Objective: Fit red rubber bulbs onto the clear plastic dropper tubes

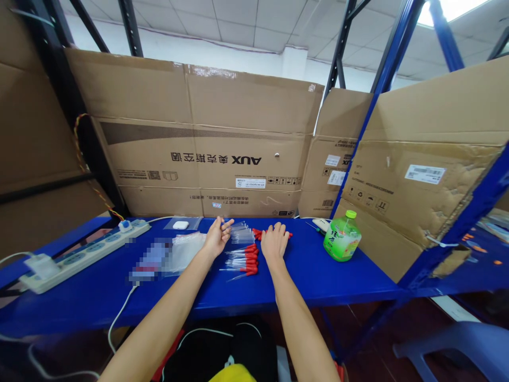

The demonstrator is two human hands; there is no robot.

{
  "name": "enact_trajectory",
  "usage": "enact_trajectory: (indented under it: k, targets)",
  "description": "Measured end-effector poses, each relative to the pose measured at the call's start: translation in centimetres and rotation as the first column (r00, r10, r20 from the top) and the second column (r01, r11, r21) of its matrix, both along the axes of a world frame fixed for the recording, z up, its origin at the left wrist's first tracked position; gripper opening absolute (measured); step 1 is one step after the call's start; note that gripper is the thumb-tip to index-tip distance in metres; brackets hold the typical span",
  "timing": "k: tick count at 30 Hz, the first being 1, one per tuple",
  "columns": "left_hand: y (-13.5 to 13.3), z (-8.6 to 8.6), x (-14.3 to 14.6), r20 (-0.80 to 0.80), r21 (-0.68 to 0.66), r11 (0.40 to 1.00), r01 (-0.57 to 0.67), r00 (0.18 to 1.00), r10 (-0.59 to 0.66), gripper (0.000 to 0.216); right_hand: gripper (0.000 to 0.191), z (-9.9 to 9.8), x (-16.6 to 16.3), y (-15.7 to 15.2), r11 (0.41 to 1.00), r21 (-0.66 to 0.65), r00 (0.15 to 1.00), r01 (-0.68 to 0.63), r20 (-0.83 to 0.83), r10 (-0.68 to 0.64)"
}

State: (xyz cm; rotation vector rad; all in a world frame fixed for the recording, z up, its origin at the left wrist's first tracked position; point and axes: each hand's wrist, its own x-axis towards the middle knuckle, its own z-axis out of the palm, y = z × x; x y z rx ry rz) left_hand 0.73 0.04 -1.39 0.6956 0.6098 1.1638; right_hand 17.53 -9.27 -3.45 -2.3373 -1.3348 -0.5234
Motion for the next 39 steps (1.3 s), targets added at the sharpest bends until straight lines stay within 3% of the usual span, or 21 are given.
enact_trajectory:
  k: [5, 11, 16, 21, 30, 34, 39]
  targets:
    - [0.1, 0.0, -0.1, 0.098, -0.003, 0.999, 0.04, 0.994, -0.04, 0.031, 0.025, -0.3, 0.5, 0.4, 0.999, 0.003, 0.998, -0.042, -0.038, 0.042]
    - [-0.1, 0.5, -0.7, 0.222, 0.035, 0.982, 0.183, 0.957, -0.186, 0.046, 0.014, -0.6, 1.0, 0.7, 0.962, 0.202, 0.96, -0.181, -0.175, 0.217]
    - [-0.4, 0.6, -1.1, 0.289, 0.082, 0.969, 0.231, 0.926, -0.245, 0.044, 0.014, -0.6, -0.4, 0.4, 0.791, 0.478, 0.793, -0.382, -0.271, 0.546]
    - [-1.2, 0.6, -0.8, 0.317, 0.155, 0.965, 0.211, 0.915, -0.251, 0.04, 0.018, 0.0, -2.3, -0.3, 0.609, 0.601, 0.579, -0.517, -0.279, 0.766]
    - [-2.2, 0.5, 0.3, 0.302, 0.185, 0.952, 0.245, 0.908, -0.292, 0.043, 0.015, -0.2, -2.7, 0.1, 0.546, 0.734, 0.446, -0.404, -0.364, 0.818]
    - [-2.6, 0.8, 0.6, 0.289, 0.195, 0.95, 0.244, 0.912, -0.293, 0.045, 0.021, -0.4, -2.7, 0.3, 0.517, 0.748, 0.342, -0.416, -0.398, 0.851]
    - [-2.8, 1.0, 0.8, 0.269, 0.195, 0.951, 0.239, 0.92, -0.286, 0.044, 0.018, -0.5, -2.6, 0.4, 0.498, 0.76, 0.301, -0.417, -0.402, 0.865]
